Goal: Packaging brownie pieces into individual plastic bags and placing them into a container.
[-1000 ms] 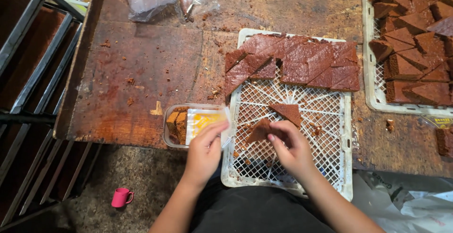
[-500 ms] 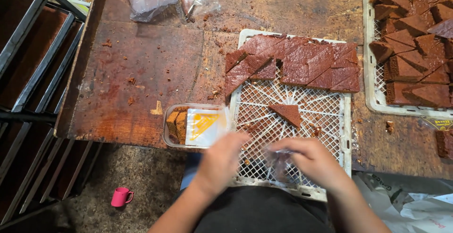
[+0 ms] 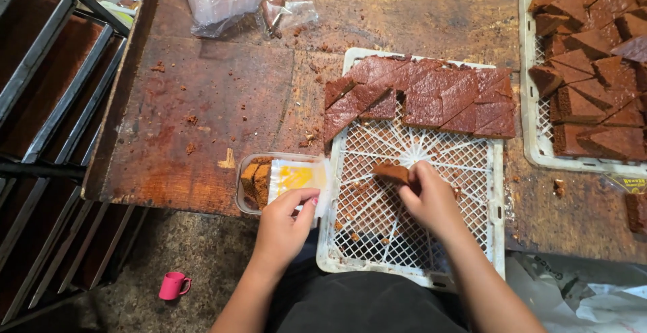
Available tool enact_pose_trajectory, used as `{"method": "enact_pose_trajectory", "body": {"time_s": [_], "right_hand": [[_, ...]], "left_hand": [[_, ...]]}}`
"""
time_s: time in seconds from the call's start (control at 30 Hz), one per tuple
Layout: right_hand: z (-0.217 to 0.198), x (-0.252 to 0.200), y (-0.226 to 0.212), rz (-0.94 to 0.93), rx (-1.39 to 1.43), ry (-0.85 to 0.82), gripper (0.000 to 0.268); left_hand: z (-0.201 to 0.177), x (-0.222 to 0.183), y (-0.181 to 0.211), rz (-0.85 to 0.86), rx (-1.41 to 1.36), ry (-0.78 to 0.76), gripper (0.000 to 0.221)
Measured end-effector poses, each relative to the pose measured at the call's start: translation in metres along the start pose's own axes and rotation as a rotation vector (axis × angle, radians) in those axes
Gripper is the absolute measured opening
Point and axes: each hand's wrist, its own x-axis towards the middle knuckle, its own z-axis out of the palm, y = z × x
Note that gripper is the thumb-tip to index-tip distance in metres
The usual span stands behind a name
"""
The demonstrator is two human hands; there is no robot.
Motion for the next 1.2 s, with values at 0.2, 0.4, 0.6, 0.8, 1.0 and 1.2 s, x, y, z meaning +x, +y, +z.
{"method": "enact_pose_trajectory", "body": {"time_s": [0.2,0.4,0.6,0.8,1.0,1.2], "right_hand": [[-0.031,-0.08,-0.063,-0.988,0.32,0.125,0.045],[0.005,-0.053,-0.038,-0.603,0.11,0.273,0.025],[-0.066,-0.044,-0.083,-0.26,0.331,-0.041,0.043],[-0.061,0.074,-0.058,-0.159,-0.606,-0.005,0.06],[-0.058,0.086,-0.032,-0.162,0.055,0.288,0.016],[-0.012,0.047,0.024,-0.239,0.311,0.254,0.036]], "left_hand": [[0.012,0.007,0.027,0.277,0.063,-0.157,0.059],[0.027,-0.016,0.057,0.752,0.024,-0.243,0.055],[0.016,-0.024,0.053,0.678,-0.119,-0.238,0.042],[0.001,-0.027,0.041,0.499,-0.28,-0.037,0.033],[-0.017,-0.028,0.044,0.6,-0.22,-0.049,0.028],[-0.02,-0.013,0.031,0.548,-0.21,0.009,0.023]]}}
